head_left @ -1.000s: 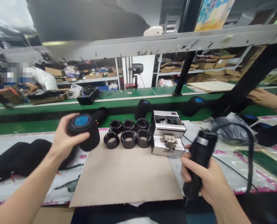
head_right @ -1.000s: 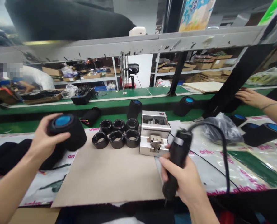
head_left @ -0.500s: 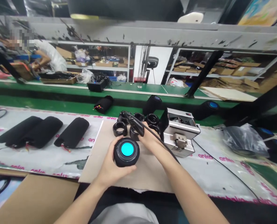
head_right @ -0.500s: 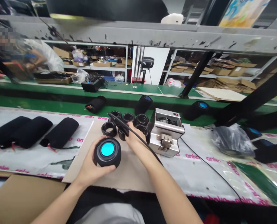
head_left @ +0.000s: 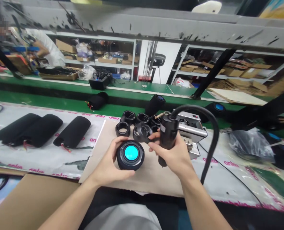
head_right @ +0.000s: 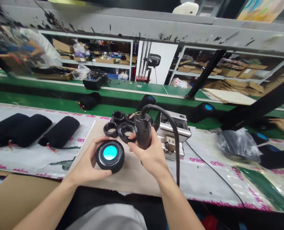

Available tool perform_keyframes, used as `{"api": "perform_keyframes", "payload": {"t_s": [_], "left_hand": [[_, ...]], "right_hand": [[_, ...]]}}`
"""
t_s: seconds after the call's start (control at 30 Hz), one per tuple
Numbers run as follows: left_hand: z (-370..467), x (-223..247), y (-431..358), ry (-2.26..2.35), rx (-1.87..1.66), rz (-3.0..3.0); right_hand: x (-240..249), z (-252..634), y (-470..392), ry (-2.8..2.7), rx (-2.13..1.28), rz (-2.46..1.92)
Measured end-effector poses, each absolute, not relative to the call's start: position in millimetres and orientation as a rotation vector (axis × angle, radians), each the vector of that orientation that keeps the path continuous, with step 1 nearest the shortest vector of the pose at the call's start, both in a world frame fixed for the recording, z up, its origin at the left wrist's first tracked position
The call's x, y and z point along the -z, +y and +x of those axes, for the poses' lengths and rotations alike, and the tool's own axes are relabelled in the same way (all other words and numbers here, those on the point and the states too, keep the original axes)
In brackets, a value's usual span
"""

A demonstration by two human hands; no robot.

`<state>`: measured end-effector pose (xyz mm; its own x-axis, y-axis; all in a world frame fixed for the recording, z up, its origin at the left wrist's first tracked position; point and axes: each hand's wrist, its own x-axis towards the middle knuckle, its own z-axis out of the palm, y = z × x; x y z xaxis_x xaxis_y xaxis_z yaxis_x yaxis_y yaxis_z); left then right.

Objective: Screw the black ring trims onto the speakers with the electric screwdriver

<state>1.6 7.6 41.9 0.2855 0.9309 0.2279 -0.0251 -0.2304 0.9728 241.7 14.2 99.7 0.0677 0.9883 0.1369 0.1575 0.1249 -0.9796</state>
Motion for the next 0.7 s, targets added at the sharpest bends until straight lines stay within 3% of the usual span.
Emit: {"api": "perform_keyframes", "payload": {"t_s": [0.1,0.2,0.43,0.7], "left_hand": [[-7,-40,27,0.498,-1.032,1.524],[-12,-40,36,0.415,-0.949,1.539],[16,-31,-37,0.806,-1.312,1.464],[56,-30,-63,1.174,-1.38,1.463]], "right_hand": [[-96,240,3,-1.227,-1.053,-1.205],[-88,234,1,-1.136,-1.067,-1.193],[-77,221,-10,-0.947,-1.011,-1.238],[-65,212,-35,-0.846,-0.899,-1.353]]}}
